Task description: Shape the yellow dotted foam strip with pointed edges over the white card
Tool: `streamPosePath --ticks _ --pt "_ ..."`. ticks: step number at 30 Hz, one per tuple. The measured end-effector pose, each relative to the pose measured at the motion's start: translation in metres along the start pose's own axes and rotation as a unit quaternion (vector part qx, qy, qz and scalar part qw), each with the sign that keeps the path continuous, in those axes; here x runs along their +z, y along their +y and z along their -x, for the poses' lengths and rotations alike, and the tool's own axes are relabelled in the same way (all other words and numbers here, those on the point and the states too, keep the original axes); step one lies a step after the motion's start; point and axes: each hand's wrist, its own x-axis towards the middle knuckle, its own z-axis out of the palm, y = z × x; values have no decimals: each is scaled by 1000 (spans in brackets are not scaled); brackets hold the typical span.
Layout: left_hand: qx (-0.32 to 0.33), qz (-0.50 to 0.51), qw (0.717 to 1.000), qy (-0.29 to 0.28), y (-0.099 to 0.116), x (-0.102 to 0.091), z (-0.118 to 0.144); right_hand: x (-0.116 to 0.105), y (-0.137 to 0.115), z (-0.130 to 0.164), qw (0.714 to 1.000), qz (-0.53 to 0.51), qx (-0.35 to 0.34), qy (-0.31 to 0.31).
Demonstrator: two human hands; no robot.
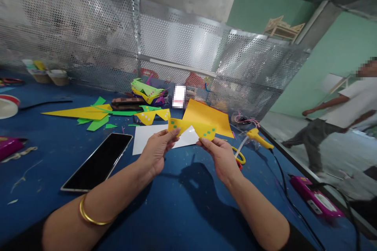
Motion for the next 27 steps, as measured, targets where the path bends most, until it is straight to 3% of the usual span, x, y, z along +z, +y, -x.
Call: streamPosePath --ticks 10,17,27 --pt "41 -88 995 -33 -1 0 3 1 -1 1 1000 -8 -10 23" --pt "53 -73 996 -4 -2 2 0 1 -1 0 1000 7 -8 2" --pt "36 -48 998 -18 -3 2 1 1 -1 2 999 21 -37 17"
